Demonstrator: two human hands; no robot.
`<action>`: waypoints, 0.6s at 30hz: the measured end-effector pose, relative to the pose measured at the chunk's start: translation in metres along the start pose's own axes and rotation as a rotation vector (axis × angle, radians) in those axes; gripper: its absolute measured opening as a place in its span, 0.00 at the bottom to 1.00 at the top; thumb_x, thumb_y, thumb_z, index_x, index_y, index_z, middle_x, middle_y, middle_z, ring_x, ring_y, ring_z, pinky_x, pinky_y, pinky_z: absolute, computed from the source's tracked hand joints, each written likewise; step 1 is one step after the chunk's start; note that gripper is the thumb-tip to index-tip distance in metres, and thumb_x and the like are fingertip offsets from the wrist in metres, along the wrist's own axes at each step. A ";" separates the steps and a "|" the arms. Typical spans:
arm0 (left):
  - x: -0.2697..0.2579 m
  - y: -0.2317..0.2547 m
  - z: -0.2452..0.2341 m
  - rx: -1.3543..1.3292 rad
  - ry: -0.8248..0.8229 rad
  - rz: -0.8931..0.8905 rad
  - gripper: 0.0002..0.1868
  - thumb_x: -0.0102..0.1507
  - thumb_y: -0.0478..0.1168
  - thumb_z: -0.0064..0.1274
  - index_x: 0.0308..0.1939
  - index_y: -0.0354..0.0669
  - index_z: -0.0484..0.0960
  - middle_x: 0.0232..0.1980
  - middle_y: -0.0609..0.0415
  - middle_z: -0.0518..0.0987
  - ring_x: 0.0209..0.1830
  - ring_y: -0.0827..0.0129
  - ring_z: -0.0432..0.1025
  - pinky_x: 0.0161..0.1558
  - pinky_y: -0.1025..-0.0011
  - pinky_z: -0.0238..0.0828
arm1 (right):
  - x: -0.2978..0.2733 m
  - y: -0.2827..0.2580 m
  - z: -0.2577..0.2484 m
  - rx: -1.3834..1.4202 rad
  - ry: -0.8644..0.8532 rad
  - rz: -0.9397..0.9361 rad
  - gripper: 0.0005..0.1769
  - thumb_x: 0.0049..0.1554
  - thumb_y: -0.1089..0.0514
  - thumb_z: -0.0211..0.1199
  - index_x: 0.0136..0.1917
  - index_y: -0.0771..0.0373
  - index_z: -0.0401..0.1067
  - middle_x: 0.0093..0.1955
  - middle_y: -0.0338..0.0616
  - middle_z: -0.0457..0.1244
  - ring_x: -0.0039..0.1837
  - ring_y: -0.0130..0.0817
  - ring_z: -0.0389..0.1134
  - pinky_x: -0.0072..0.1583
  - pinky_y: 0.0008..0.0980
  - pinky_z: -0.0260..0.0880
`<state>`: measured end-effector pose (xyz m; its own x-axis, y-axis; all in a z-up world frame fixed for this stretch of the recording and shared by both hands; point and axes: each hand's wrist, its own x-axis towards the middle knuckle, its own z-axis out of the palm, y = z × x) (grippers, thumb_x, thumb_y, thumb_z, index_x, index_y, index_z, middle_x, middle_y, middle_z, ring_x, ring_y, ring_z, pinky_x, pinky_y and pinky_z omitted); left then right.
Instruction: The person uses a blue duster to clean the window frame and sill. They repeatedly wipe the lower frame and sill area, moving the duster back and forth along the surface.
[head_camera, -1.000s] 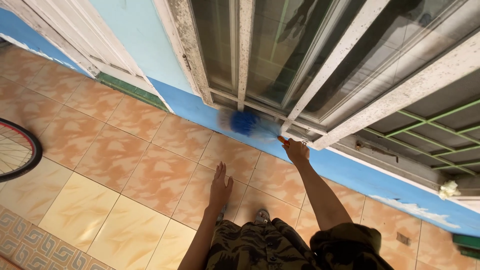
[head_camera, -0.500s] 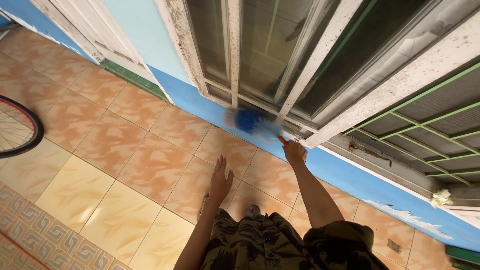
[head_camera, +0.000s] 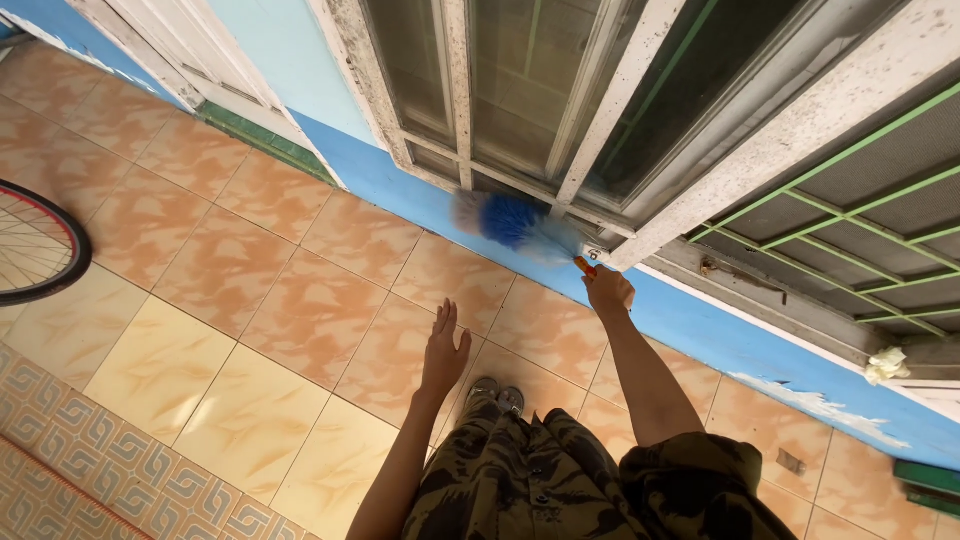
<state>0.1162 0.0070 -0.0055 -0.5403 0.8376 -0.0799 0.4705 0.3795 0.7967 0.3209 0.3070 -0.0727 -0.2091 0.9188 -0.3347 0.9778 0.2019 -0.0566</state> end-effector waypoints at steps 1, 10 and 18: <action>0.001 -0.003 -0.002 0.009 -0.002 0.003 0.33 0.67 0.40 0.45 0.77 0.38 0.59 0.80 0.42 0.54 0.78 0.44 0.50 0.72 0.44 0.50 | 0.000 -0.001 0.000 -0.008 0.002 -0.009 0.22 0.64 0.36 0.56 0.65 0.44 0.73 0.51 0.48 0.72 0.56 0.50 0.75 0.55 0.48 0.76; 0.009 0.002 -0.018 0.021 -0.052 0.031 0.33 0.67 0.39 0.45 0.76 0.35 0.59 0.80 0.39 0.54 0.79 0.42 0.49 0.72 0.42 0.49 | -0.047 -0.014 -0.059 0.114 0.064 -0.053 0.24 0.64 0.33 0.54 0.66 0.44 0.71 0.50 0.47 0.72 0.55 0.50 0.75 0.55 0.49 0.75; 0.024 0.012 -0.019 0.019 -0.115 0.099 0.33 0.69 0.40 0.43 0.78 0.38 0.58 0.81 0.41 0.54 0.79 0.45 0.49 0.73 0.45 0.48 | -0.048 0.012 -0.016 0.013 -0.017 0.055 0.21 0.63 0.41 0.59 0.61 0.53 0.76 0.52 0.48 0.72 0.57 0.48 0.75 0.57 0.45 0.74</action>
<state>0.0958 0.0241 0.0135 -0.4074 0.9105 -0.0707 0.5313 0.2992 0.7926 0.3423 0.2702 -0.0425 -0.1547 0.9224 -0.3538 0.9879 0.1467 -0.0495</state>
